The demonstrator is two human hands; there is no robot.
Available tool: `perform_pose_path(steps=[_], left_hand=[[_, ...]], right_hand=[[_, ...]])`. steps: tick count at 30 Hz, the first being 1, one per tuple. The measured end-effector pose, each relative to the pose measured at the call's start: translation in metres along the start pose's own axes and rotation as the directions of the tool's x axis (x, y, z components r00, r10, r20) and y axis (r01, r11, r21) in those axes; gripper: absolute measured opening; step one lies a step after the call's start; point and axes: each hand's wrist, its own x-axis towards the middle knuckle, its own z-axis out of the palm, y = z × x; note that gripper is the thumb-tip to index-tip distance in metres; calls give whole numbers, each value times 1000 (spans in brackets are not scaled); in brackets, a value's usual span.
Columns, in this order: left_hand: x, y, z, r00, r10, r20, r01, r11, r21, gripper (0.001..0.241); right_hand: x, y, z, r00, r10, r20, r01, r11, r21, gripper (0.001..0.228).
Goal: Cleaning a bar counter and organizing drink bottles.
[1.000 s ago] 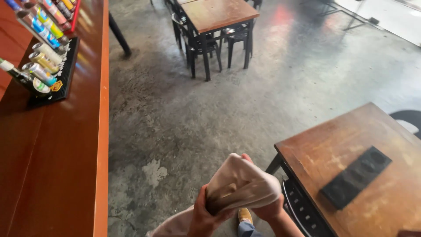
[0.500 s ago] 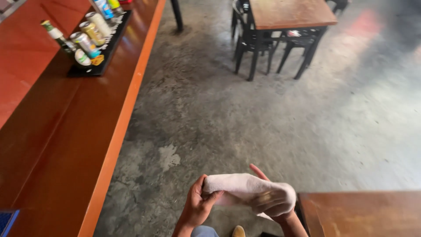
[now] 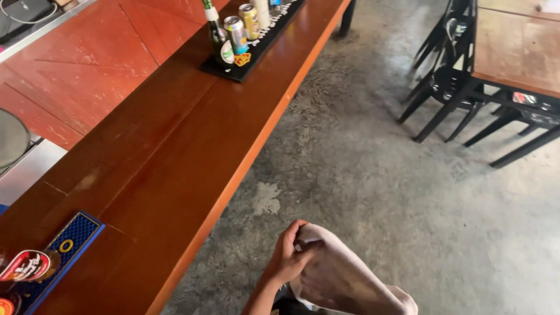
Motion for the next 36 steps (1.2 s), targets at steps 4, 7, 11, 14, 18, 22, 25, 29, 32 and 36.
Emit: perform_pose_path(steps=[4, 7, 11, 14, 18, 22, 25, 29, 32, 36], left_hand=[[48, 12, -28, 997, -66, -50, 65, 998, -14, 30], [71, -12, -50, 983, -180, -22, 172, 964, -201, 38], [86, -57, -90, 985, -173, 13, 170, 946, -275, 54], [67, -104, -112, 982, -174, 77, 188, 945, -267, 62], [50, -98, -146, 939, -273, 210, 341, 824, -453, 64], [38, 55, -166, 981, -131, 143, 174, 920, -351, 55], [40, 89, -179, 964, -212, -160, 200, 976, -91, 41], [45, 118, -188, 903, 15, -429, 75, 978, 193, 29], [66, 147, -201, 829, 272, -490, 47, 838, 544, 30], [121, 150, -208, 594, 486, -641, 262, 636, 726, 37]], right_hand=[[33, -63, 56, 994, 49, 101, -67, 982, 177, 48], [-62, -151, 144, 978, 40, 207, -104, 945, 310, 46], [-54, -197, 186, 953, -2, 304, -157, 853, 497, 43], [-38, -232, 211, 928, -51, 370, -209, 750, 628, 41], [99, -251, 212, 908, -123, 401, -269, 564, 781, 38], [188, -255, 193, 874, -292, 390, -292, 326, 899, 36], [230, -287, 214, 865, -378, 329, -307, 119, 944, 34], [247, -322, 234, 825, -524, 212, -334, -150, 930, 32], [246, -339, 248, 776, -622, 106, -373, -318, 871, 31], [232, -348, 279, 685, -728, -37, -451, -463, 763, 29]])
